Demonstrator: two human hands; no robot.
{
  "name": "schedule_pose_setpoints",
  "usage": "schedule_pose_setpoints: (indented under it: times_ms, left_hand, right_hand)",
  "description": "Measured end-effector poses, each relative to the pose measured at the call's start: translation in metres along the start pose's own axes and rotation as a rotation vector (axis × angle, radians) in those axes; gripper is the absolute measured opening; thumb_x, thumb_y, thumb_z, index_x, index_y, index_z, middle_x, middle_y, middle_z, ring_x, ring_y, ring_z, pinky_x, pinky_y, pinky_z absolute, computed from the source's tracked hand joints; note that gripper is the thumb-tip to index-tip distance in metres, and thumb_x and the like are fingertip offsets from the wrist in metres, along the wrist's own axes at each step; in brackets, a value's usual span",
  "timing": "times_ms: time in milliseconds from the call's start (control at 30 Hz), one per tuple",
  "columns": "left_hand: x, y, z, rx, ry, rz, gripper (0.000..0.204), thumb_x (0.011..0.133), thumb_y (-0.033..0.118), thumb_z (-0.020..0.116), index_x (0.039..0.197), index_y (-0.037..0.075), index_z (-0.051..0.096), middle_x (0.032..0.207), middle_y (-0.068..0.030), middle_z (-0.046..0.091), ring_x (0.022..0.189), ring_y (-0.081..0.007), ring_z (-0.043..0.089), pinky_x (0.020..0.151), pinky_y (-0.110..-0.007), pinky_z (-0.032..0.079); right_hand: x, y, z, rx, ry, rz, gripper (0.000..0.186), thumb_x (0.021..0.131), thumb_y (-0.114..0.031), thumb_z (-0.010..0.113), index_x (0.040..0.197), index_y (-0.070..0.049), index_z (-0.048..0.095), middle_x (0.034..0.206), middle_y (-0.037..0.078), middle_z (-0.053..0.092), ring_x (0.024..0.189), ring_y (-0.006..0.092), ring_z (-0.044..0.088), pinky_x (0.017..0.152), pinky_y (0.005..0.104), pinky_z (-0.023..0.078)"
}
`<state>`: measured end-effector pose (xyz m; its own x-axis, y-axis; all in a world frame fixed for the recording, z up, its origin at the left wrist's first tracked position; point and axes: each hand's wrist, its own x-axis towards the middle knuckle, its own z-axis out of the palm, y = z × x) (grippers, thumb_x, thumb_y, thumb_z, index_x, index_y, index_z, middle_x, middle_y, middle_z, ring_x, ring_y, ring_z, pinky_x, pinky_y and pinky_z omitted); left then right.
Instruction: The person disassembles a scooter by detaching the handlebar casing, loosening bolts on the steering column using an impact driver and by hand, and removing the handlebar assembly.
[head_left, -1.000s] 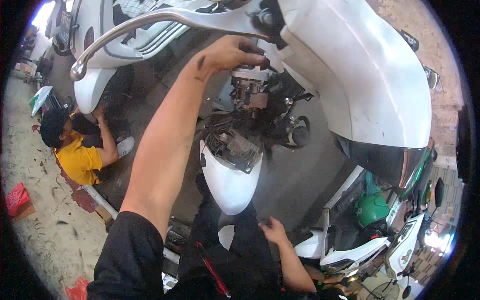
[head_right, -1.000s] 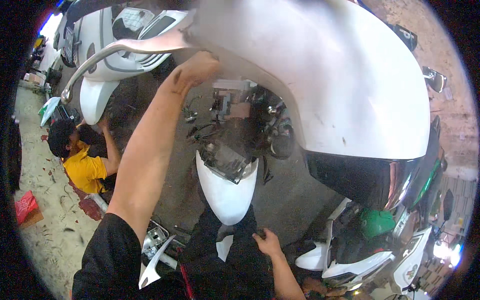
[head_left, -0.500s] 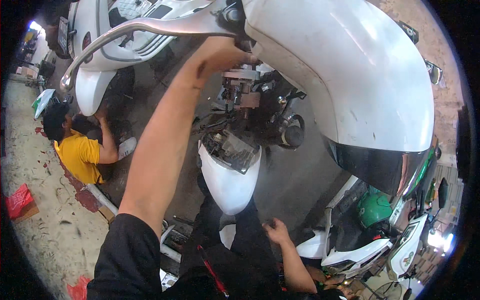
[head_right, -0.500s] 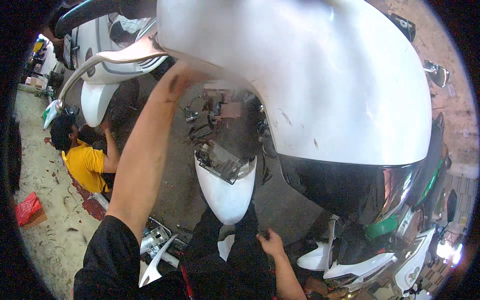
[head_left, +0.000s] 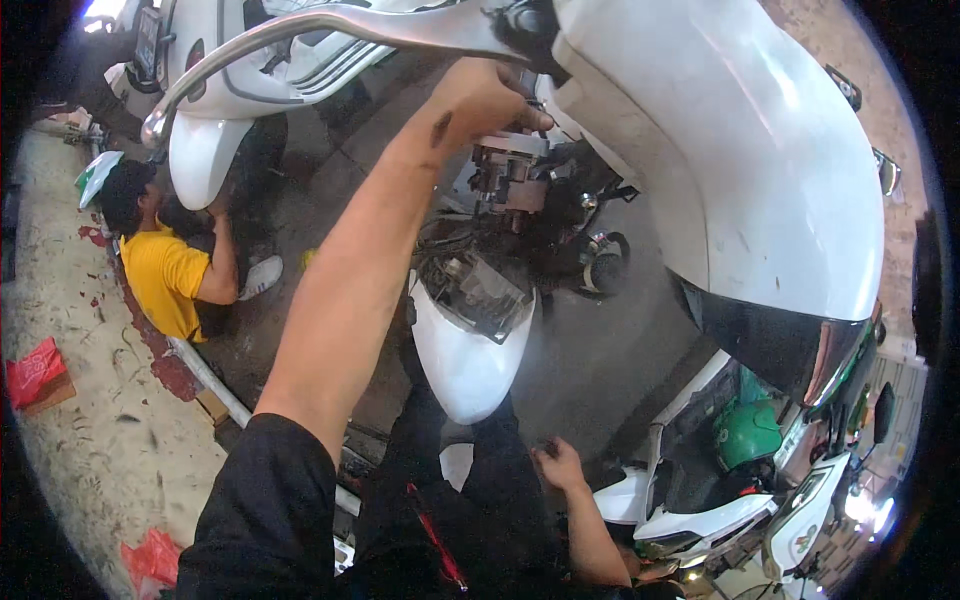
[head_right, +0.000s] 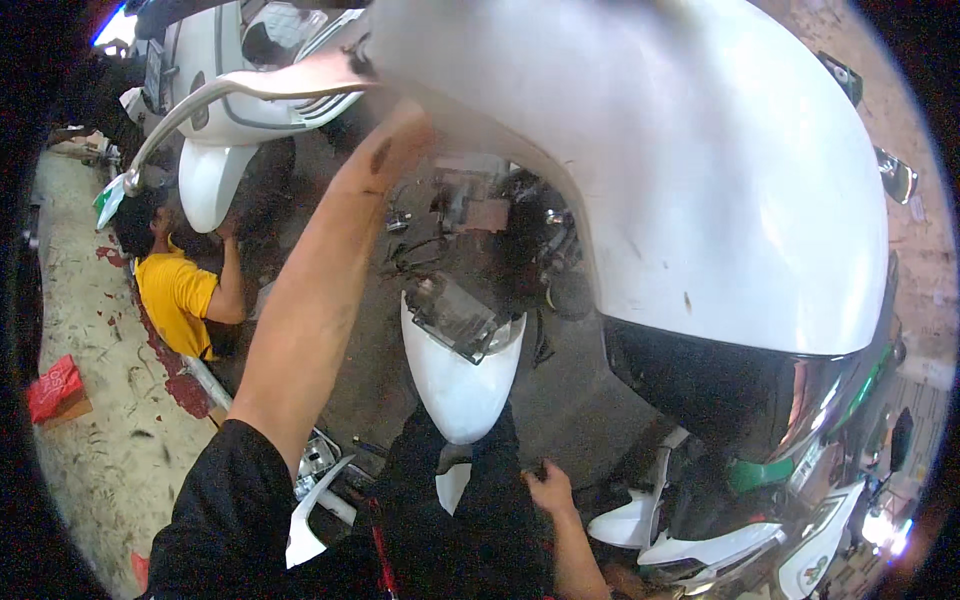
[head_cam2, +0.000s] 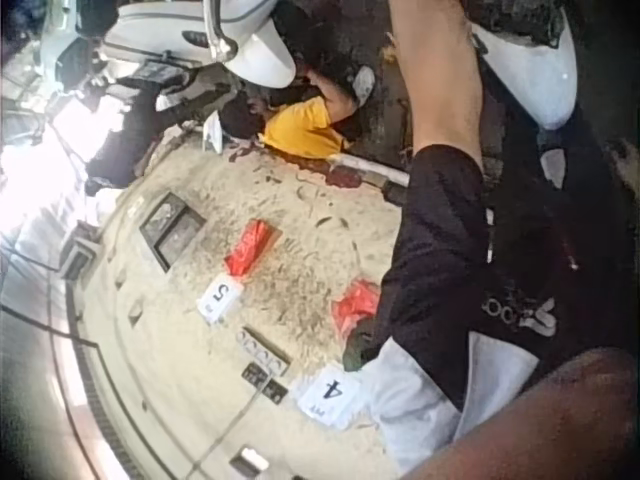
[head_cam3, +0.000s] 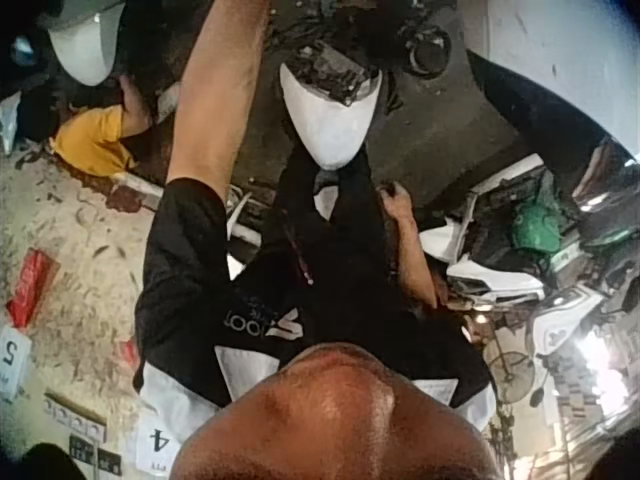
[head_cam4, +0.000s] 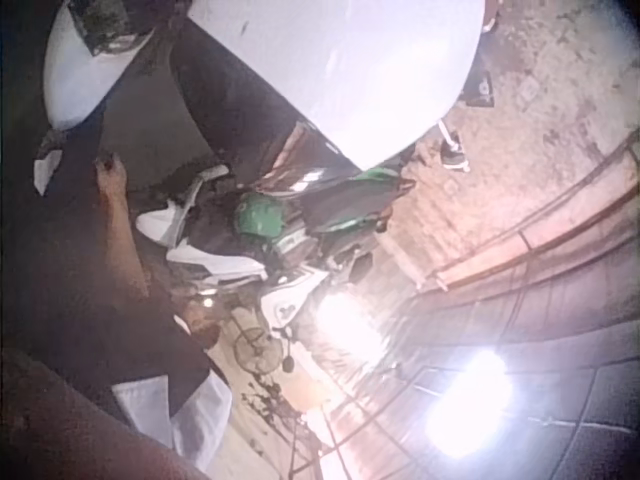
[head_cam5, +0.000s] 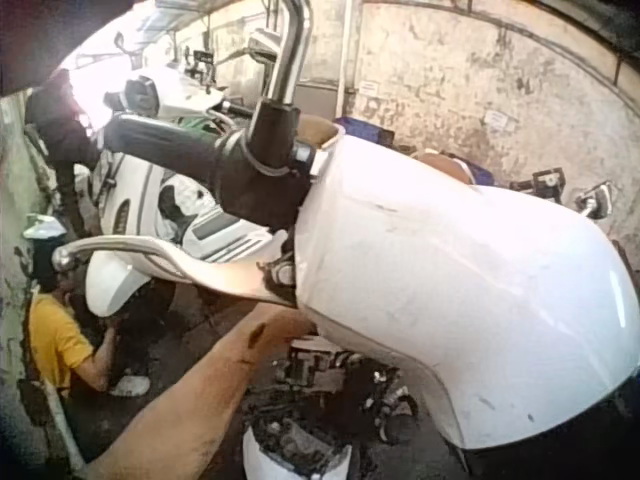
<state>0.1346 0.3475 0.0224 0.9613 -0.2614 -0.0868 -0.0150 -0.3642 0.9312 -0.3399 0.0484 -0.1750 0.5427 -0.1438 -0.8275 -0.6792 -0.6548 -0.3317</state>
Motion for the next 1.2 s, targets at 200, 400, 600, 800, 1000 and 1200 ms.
schedule_pose_setpoints:
  times_ms: [200,400,600,800,1000,1200]
  left_hand:
    - [0.024,-0.053,0.007,-0.332,-0.161,0.041,0.037,0.066,0.019,0.083,0.094,-0.001,0.072,0.085,-0.0074,0.07,0.071,-0.0203,0.064,0.064,-0.031,0.051]
    - [0.021,-0.036,0.016,0.262,0.104,0.071,0.034,0.063,0.023,0.084,0.086,0.0,0.073,0.079,-0.0117,0.07,0.07,-0.0204,0.065,0.07,-0.033,0.051]
    - [0.004,-0.035,0.005,-0.306,-0.059,-0.007,0.033,0.068,0.018,0.081,0.093,-0.002,0.072,0.086,-0.0127,0.07,0.079,-0.0175,0.065,0.076,-0.031,0.05]
    - [-0.003,-0.011,0.006,-0.251,-0.04,-0.123,0.031,0.069,0.017,0.08,0.091,-0.002,0.071,0.085,-0.0127,0.07,0.08,-0.018,0.065,0.075,-0.031,0.05]
    - [0.002,-0.001,0.017,0.304,0.161,-0.02,0.028,0.068,0.017,0.08,0.086,-0.002,0.071,0.081,-0.0151,0.069,0.077,-0.0209,0.066,0.07,-0.033,0.051]
    - [-0.011,-0.015,-0.006,-0.142,-0.032,-0.054,0.031,0.072,0.015,0.078,0.095,-0.003,0.069,0.085,-0.0116,0.069,0.079,-0.0194,0.065,0.07,-0.032,0.051]
  right_hand:
    - [-0.008,-0.025,-0.001,-0.094,0.072,-0.015,0.053,0.081,-0.024,0.068,0.12,0.009,0.053,0.115,0.024,0.061,0.109,0.0298,0.06,0.092,0.0359,0.046]
    - [-0.014,-0.053,-0.011,-0.098,0.035,0.042,0.047,0.083,-0.028,0.067,0.114,0.007,0.057,0.111,0.022,0.063,0.102,0.0277,0.061,0.087,0.0363,0.046]
    - [0.011,-0.011,-0.002,-0.01,-0.057,0.036,0.07,0.079,-0.041,0.068,0.125,0.008,0.05,0.121,0.027,0.057,0.114,0.0353,0.056,0.097,0.0386,0.044]
    - [0.002,-0.016,0.001,-0.054,0.038,0.037,0.062,0.083,-0.03,0.067,0.125,0.011,0.048,0.11,0.021,0.064,0.101,0.028,0.062,0.088,0.0341,0.047]
    - [0.006,-0.02,-0.004,-0.053,-0.012,0.06,0.065,0.083,-0.03,0.066,0.127,0.012,0.046,0.116,0.025,0.061,0.104,0.0301,0.062,0.089,0.0353,0.047]
    - [0.004,-0.033,-0.002,-0.138,0.009,-0.009,0.064,0.083,-0.028,0.068,0.126,0.014,0.045,0.11,0.024,0.063,0.093,0.0274,0.065,0.081,0.0331,0.05]
